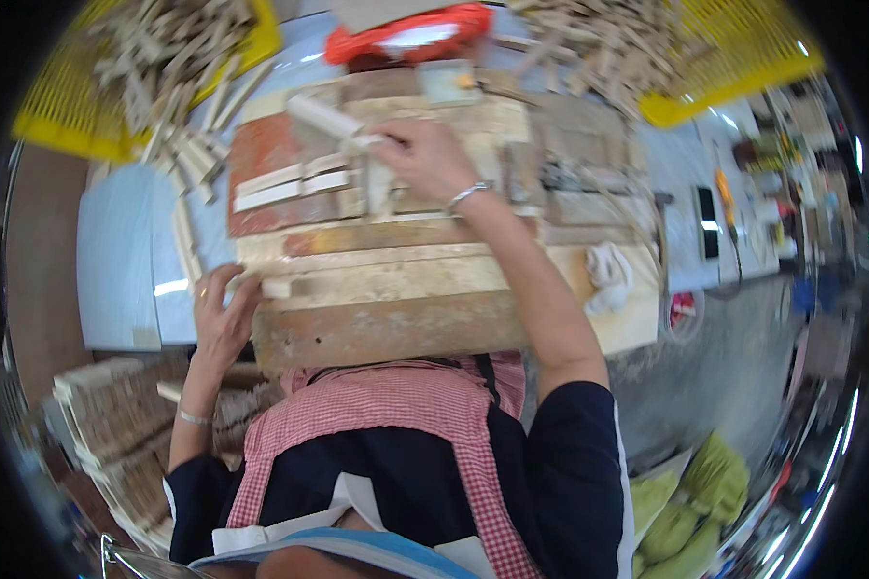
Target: Assembling small wooden frames using glue and a hammer.
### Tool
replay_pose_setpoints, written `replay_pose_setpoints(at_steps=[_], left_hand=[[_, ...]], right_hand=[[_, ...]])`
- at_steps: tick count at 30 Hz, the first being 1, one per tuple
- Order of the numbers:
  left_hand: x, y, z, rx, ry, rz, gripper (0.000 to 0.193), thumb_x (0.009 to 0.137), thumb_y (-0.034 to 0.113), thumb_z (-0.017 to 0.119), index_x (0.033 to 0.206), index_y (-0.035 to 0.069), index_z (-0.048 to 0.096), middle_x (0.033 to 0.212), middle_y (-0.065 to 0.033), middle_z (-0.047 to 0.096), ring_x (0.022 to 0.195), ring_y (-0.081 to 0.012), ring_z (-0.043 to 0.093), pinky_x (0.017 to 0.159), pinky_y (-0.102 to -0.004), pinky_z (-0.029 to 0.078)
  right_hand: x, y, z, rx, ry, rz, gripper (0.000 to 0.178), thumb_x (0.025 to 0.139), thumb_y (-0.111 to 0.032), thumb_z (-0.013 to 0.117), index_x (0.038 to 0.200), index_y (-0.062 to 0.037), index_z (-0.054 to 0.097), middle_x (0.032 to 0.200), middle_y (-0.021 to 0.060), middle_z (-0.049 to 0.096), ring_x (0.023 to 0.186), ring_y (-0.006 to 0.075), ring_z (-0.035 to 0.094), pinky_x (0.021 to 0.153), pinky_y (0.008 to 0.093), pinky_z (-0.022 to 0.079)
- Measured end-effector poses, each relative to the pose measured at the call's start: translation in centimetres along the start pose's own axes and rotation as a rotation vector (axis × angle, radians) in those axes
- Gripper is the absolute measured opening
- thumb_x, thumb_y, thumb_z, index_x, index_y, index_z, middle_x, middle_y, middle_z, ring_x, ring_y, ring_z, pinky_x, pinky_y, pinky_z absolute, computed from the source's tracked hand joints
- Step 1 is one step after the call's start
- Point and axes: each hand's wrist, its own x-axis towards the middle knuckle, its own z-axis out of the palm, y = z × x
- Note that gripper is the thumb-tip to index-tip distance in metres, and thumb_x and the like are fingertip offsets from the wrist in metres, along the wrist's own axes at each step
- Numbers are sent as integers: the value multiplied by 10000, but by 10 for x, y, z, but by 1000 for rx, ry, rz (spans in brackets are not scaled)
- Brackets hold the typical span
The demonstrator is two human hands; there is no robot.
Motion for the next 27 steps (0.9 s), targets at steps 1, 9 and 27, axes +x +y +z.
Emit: replay_pose_setpoints(at_steps=[1,9,27], left_hand=[[2,0,-1,-6,18,-14,285,729,92,709,1000,55,631,984,-95,552,895,-271,563,767,-385,443],[59,-6,37,-67,157,77,379,708,80,707,1074,41,616,940,-69,566,854,-239,564,719,-350,467],[69,-34,53,-54,229,118,141,768,148,570,866,53,534,959,-74,541,915,-210,543,792,-337,430]], right_hand=[[6,-6,2,-1,-8,9,271,840,-277,613,1029,-105,703,794,93,653,671,198,590,638,324,471],[47,-19,28,-275,-117,-66,283,861,-252,647,1080,-77,688,850,54,590,715,142,528,660,271,447],[63,-21,47,-235,-332,-136,149,872,-95,600,972,-42,697,805,42,567,744,124,529,675,245,433]])
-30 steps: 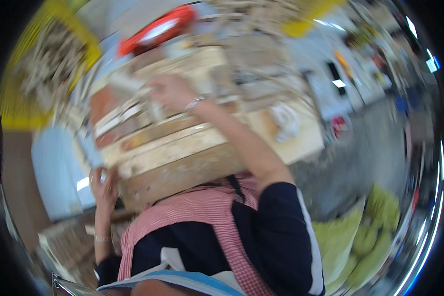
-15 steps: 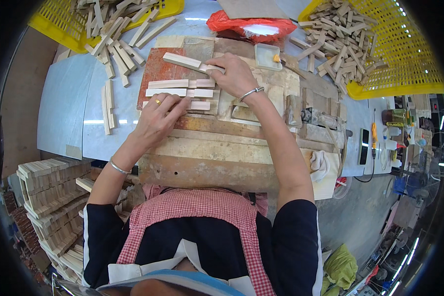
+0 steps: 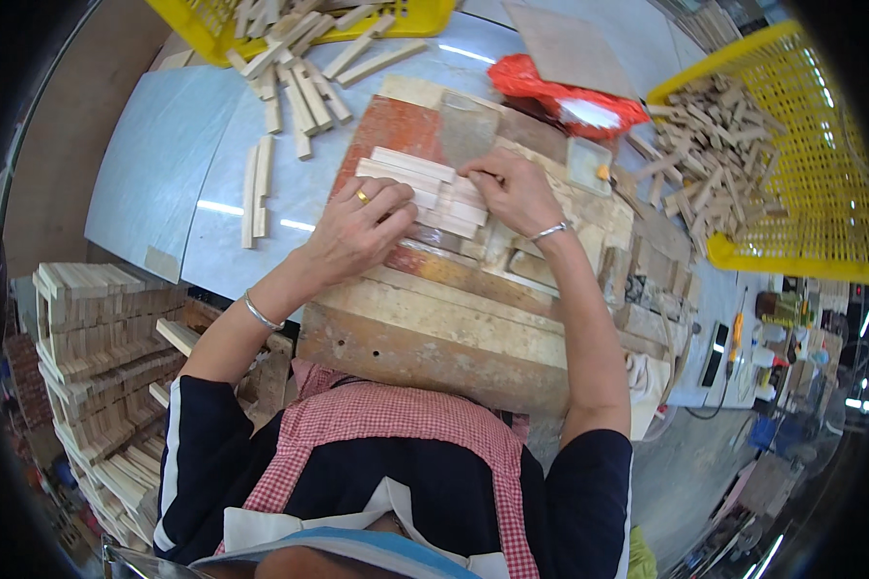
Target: Assembling small wooden frames using glue and a hammer.
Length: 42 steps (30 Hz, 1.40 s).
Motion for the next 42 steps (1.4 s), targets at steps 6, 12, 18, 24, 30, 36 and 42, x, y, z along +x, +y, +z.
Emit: replay_pose_setpoints(at_steps=[6,12,18,24,30,36,42], left_hand=[[-47,-37,-38,-6,153,-290,269,739,197,720,897,40,569,892,-85,541,801,-239,540,708,-356,433],[-104,-72,-81,194,-334,-630,300,767,250,714,884,27,552,838,-109,517,759,-262,539,670,-353,445],[-128,-85,-90,352,-368,-773,400,711,316,756,855,10,542,813,-121,517,768,-262,560,637,-360,462],[-113,-90,-81,405,-312,-759,385,689,307,770,814,6,564,823,-123,547,747,-261,573,635,-356,470],[-122,-111,-83,166,-338,-983,313,776,298,706,816,8,594,779,-130,588,686,-240,597,652,-344,488],[-126,-127,-108,-840,-49,-1504,249,885,268,590,784,50,654,652,-32,586,624,-115,550,627,-263,476],[-125,-113,-111,-1206,275,-1466,170,923,188,556,914,32,622,763,-15,601,666,-72,550,652,-207,470]], right_hand=[[49,-33,-1,-84,-1,-44,201,846,-169,592,961,-41,697,917,141,665,818,258,630,735,322,485],[137,-72,61,-199,-165,-209,281,876,-265,565,1003,-41,679,1011,149,669,877,311,633,792,367,486],[189,-106,120,-467,-180,-133,242,849,-216,547,940,-29,672,955,186,657,888,350,628,814,419,486],[212,-89,133,-525,-111,-171,329,854,-67,487,1172,-76,569,1080,201,613,992,349,601,873,434,481],[197,-100,132,-294,-386,-148,372,824,-33,507,1168,-150,584,1051,163,585,965,336,601,845,423,492],[206,-76,141,-660,-11,-627,386,780,-27,550,1131,-184,584,1053,61,563,1001,249,551,839,367,482],[213,-69,141,-805,49,-841,294,751,-83,599,1038,-148,584,1012,51,578,1014,228,539,833,351,436]])
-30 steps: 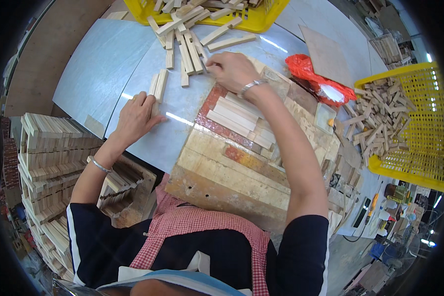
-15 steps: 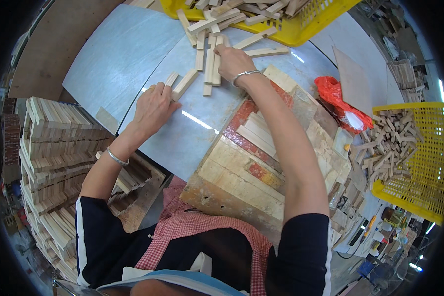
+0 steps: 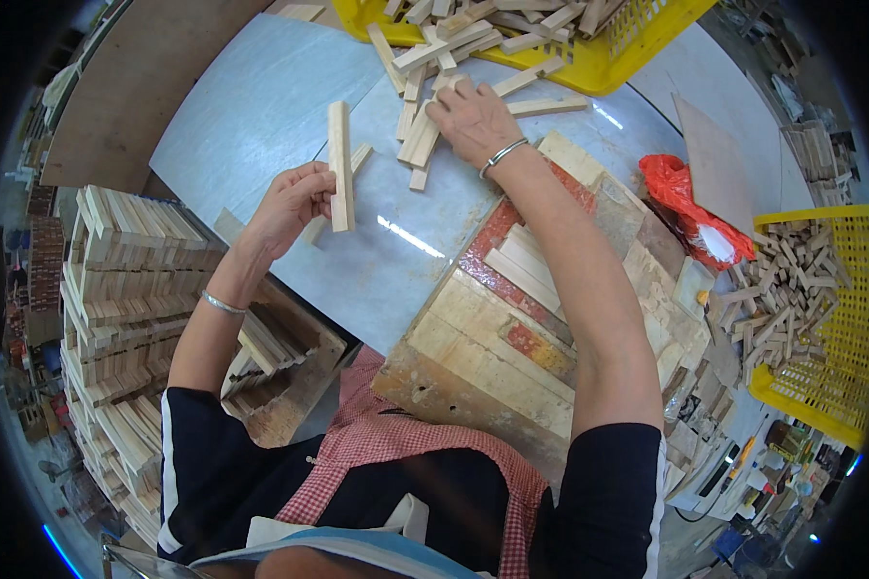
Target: Assembling small wooden frames using glue and a hammer.
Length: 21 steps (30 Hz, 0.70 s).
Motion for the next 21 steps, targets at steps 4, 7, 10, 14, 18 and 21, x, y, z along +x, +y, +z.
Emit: replay_pose_setpoints(at_steps=[4,7,10,14,18,21], left_hand=[[-11,3,5,-98,-42,45,149,918,144,559,1006,25,575,866,-55,634,733,-81,578,684,-218,487],[-24,13,17,-105,-11,76,129,897,117,569,992,31,555,934,-107,658,792,-81,595,720,-236,494],[-32,13,19,-66,9,87,153,888,113,576,1015,35,539,987,-140,661,825,-90,604,740,-241,500],[-41,13,32,-86,-12,54,222,874,109,596,1074,17,562,928,-90,651,809,-97,595,734,-244,499],[-53,4,50,-82,-76,-37,268,865,110,613,1104,-9,587,871,-38,627,783,-97,584,727,-246,500],[-62,-12,71,-110,-137,-78,208,886,146,631,1024,-7,608,861,-44,635,767,-113,605,708,-257,516]], right_hand=[[-1,-5,6,98,-9,24,274,769,-100,604,1039,-82,565,1046,63,581,998,234,540,841,351,423],[-2,-3,2,149,29,-30,285,761,-107,622,1038,-89,558,1025,66,586,981,239,543,845,357,418],[-1,-1,-11,100,-22,-87,265,769,-135,638,1019,-91,561,976,56,593,967,232,539,853,360,411],[-7,5,-19,156,114,-156,230,766,-166,657,972,-97,583,893,50,592,920,237,544,830,365,421],[-15,16,-56,793,341,421,136,848,-236,643,921,-121,648,834,26,639,775,137,577,709,285,438],[-45,31,-75,1508,320,810,203,910,-279,608,920,-84,666,797,27,665,674,93,573,612,246,428]])
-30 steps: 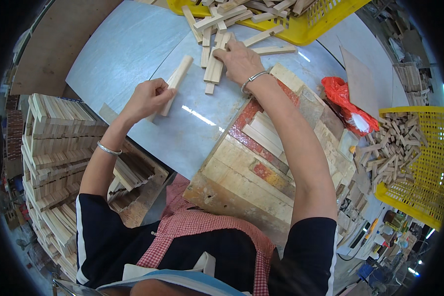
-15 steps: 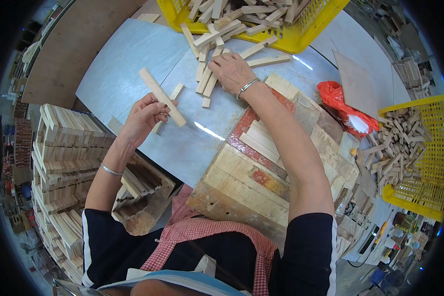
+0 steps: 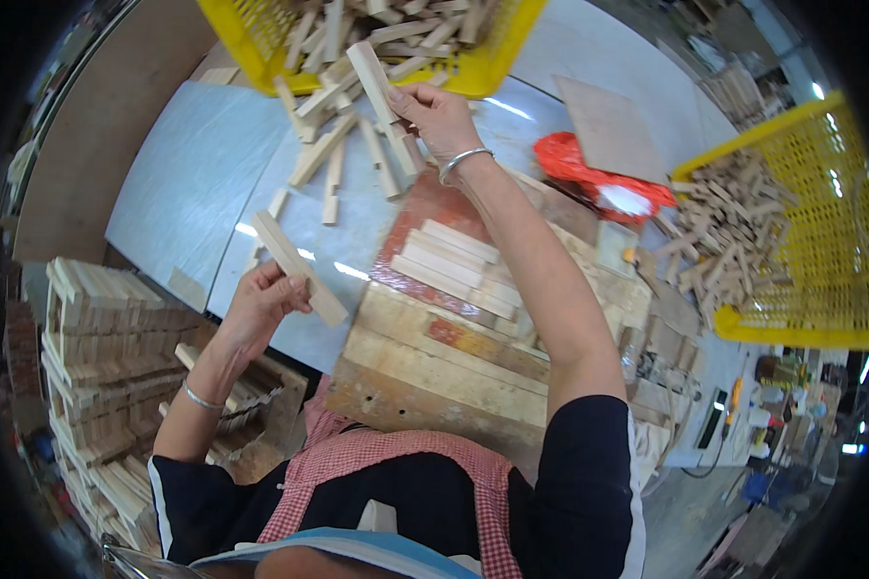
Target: Assembling small wooden frames using glue and a hammer.
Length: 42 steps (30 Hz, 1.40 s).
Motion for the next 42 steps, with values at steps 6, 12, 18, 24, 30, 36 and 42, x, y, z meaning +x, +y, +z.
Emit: replay_pose_setpoints(at_steps=[6,12,18,24,30,36,42], left_hand=[[-2,-28,49,-124,-34,-143,189,915,168,613,964,-14,610,877,-68,644,791,-133,633,735,-259,542],[6,-42,100,-85,-62,-205,224,942,161,564,1034,-42,594,942,-112,656,787,-158,659,717,-243,555],[22,-41,122,40,-35,-270,276,946,219,566,990,-53,590,856,-154,677,751,-198,682,666,-258,565],[20,-39,125,94,-47,-253,308,936,278,583,909,-29,576,766,-144,665,622,-193,667,547,-260,557],[21,-46,123,124,-26,-225,333,930,309,589,863,-15,549,717,-129,649,560,-181,645,481,-256,537],[21,-48,128,102,29,-160,343,929,307,592,801,-7,548,668,-121,634,515,-170,622,442,-259,521],[27,-42,106,286,-101,-180,404,930,311,588,760,-55,583,631,-131,622,502,-166,618,435,-259,515]], right_hand=[[-47,-2,-46,376,50,246,256,940,-248,576,1005,-14,654,853,73,672,706,112,587,658,227,473],[-78,7,-87,-583,99,-4,284,871,-304,644,939,-33,698,829,85,682,696,157,612,648,275,477],[-104,9,-86,-989,-26,-34,281,831,-292,639,968,-53,698,865,142,655,804,266,614,750,346,479],[-113,17,-89,-881,26,-58,258,820,-254,650,986,-60,690,884,136,659,789,230,613,751,324,478],[-122,20,-83,-789,-66,-62,213,826,-203,652,970,-50,692,887,107,670,772,187,615,719,305,481],[-122,7,-76,-765,-132,6,225,845,-214,637,969,-33,690,879,108,679,749,191,616,712,302,484],[-86,-18,-50,-1010,-214,30,269,845,-278,558,935,-63,693,886,159,675,840,312,646,770,398,494]])
